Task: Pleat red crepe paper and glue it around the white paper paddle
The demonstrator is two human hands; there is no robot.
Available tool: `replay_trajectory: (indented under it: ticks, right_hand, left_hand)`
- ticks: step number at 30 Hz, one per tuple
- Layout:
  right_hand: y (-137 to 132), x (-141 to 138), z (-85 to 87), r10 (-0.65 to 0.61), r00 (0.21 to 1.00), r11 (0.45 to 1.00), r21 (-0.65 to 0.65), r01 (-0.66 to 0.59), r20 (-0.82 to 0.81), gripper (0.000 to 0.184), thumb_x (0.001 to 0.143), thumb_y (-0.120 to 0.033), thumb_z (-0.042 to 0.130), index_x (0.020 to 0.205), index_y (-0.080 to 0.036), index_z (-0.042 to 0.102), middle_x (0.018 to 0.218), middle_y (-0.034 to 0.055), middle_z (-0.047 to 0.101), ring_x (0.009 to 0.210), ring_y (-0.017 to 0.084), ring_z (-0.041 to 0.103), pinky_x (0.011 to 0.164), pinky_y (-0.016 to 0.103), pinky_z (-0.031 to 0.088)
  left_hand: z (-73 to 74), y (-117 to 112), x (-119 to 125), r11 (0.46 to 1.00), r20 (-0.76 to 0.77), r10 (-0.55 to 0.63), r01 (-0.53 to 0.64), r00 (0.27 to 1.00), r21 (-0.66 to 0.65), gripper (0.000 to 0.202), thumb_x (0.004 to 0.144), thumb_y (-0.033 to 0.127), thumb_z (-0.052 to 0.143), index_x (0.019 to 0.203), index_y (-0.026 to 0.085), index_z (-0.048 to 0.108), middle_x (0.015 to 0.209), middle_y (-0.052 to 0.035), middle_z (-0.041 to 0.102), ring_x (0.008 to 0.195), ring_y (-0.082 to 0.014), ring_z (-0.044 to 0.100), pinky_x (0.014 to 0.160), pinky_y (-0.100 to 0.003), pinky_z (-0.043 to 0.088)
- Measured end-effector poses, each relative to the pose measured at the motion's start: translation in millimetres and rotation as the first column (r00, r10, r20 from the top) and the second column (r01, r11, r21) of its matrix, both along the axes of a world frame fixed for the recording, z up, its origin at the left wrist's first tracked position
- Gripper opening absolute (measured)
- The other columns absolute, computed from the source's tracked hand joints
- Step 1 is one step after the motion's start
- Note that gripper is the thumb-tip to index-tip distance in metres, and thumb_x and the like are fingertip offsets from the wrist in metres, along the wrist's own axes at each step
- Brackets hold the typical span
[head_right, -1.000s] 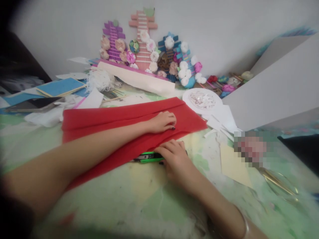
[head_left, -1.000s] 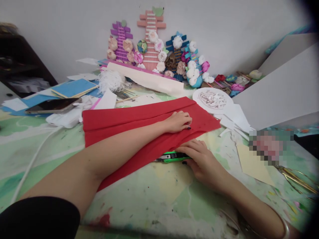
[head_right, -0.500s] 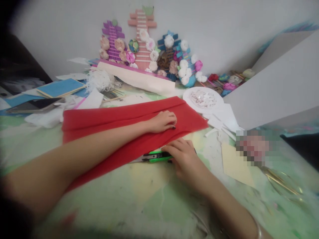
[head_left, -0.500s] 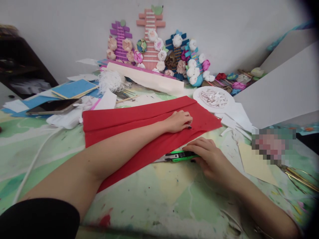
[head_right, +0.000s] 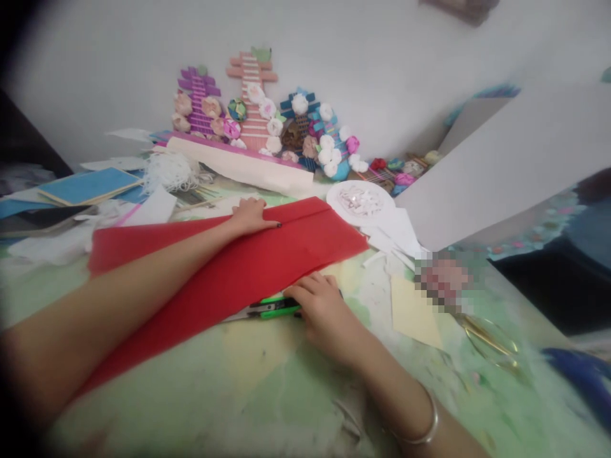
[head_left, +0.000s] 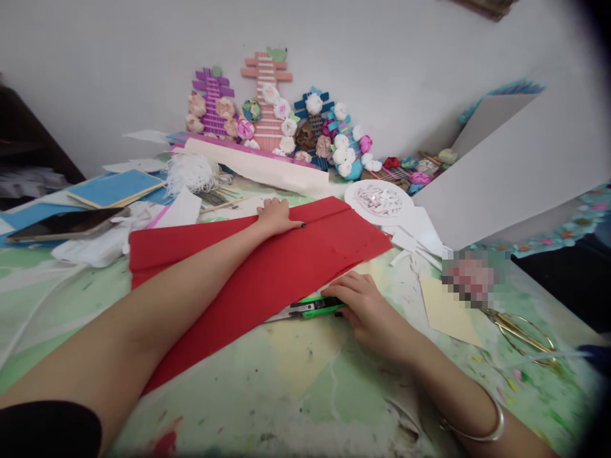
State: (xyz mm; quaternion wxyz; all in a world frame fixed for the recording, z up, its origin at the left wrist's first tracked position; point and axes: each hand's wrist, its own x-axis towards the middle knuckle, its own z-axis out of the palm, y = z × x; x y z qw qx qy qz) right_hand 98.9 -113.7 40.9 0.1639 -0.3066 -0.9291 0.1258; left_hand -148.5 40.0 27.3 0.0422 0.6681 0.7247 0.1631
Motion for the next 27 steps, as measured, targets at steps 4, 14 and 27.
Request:
replay_trajectory:
  ticks: [4,14,27]
  right_hand:
    - [0,-1,-0.2,-0.007,1.0,1.0,-0.011,0.007,0.02,0.055,0.065,0.01,0.045,0.109,-0.019,0.063,0.11,0.009,0.065,0.102,0.024,0.052,0.087,0.041,0.037]
    - [1,0,-3.5,0.0,0.999,1.0,-0.01,0.0,0.044,0.057,0.068,0.008,0.043,0.114,-0.02,0.06,0.115,0.0084,0.063,0.105,0.024,0.049,0.087,0.039,0.035]
    - [29,16,-9.7,-0.206,0.979,0.979,0.007,0.206,-0.012,0.044,0.071,0.007,0.043,0.099,-0.02,0.063,0.101,0.0079,0.067,0.1,0.024,0.054,0.08,0.038,0.035]
  left_hand:
    - [-2.1,14,-18,0.996,0.091,0.076,-0.071,0.993,-0.056,0.068,0.066,0.071,0.064,0.11,0.019,0.062,0.123,-0.0194,0.058,0.118,-0.0439,0.046,0.093,-0.057,0.038]
    - [3.4,20,-27,0.969,0.409,-0.247,0.224,0.878,0.104,0.031,0.068,0.046,0.066,0.065,0.016,0.065,0.055,-0.0016,0.053,0.06,-0.0177,0.048,0.058,-0.028,0.032]
    - [7.7,37,-7,0.947,0.194,-0.083,0.017,0.978,0.322,0.027,0.09,0.039,0.046,0.094,0.018,0.063,0.099,-0.0097,0.062,0.095,-0.0258,0.053,0.086,-0.034,0.039]
